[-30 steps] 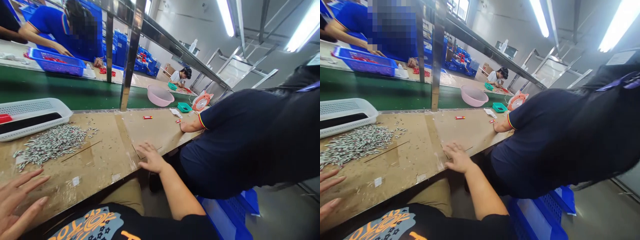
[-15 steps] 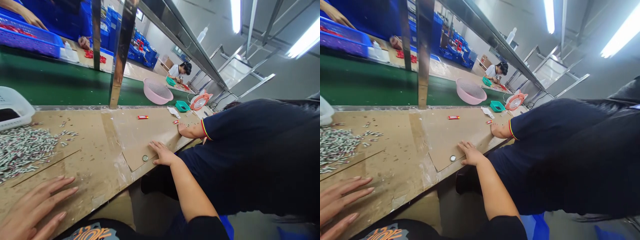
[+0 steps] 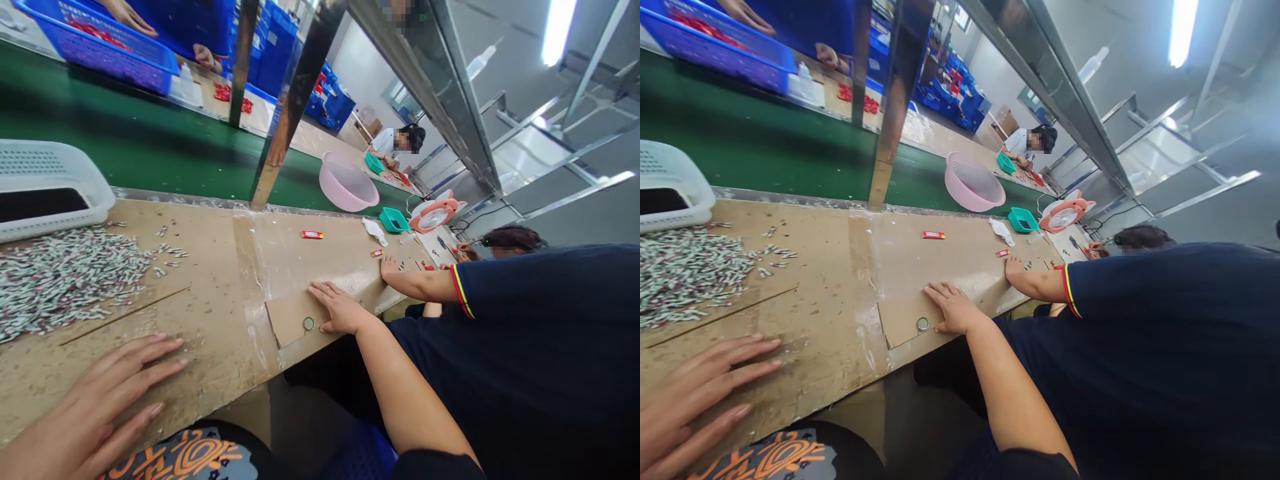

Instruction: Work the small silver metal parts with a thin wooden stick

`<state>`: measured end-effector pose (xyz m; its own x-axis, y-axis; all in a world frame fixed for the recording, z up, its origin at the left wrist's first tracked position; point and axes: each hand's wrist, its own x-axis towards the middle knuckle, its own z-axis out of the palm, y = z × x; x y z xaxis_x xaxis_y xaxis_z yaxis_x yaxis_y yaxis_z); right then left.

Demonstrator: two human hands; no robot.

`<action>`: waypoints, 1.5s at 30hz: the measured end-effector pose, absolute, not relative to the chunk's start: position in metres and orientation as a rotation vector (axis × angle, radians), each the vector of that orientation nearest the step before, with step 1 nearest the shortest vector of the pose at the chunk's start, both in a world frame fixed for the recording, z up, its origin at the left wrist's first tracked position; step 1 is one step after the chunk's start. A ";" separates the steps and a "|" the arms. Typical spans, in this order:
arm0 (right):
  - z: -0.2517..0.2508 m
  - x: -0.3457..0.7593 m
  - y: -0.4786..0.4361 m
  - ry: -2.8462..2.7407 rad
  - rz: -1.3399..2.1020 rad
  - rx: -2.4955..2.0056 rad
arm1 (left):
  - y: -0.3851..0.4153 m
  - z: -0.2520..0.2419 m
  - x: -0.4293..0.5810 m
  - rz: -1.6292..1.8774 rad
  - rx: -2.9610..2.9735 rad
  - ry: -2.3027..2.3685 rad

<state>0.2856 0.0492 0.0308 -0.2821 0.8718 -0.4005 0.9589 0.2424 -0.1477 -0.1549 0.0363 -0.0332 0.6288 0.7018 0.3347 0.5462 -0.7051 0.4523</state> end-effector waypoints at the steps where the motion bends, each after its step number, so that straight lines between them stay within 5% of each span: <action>1: 0.031 0.284 0.049 2.285 -0.543 1.719 | 0.036 -0.033 -0.156 0.711 2.588 0.945; 11: 0.034 0.238 0.043 2.348 -0.614 1.737 | 0.022 -0.005 -0.154 0.690 2.455 0.943; 45: 0.030 0.059 0.035 2.558 -0.431 1.482 | -0.008 -0.020 -0.228 0.528 2.490 1.218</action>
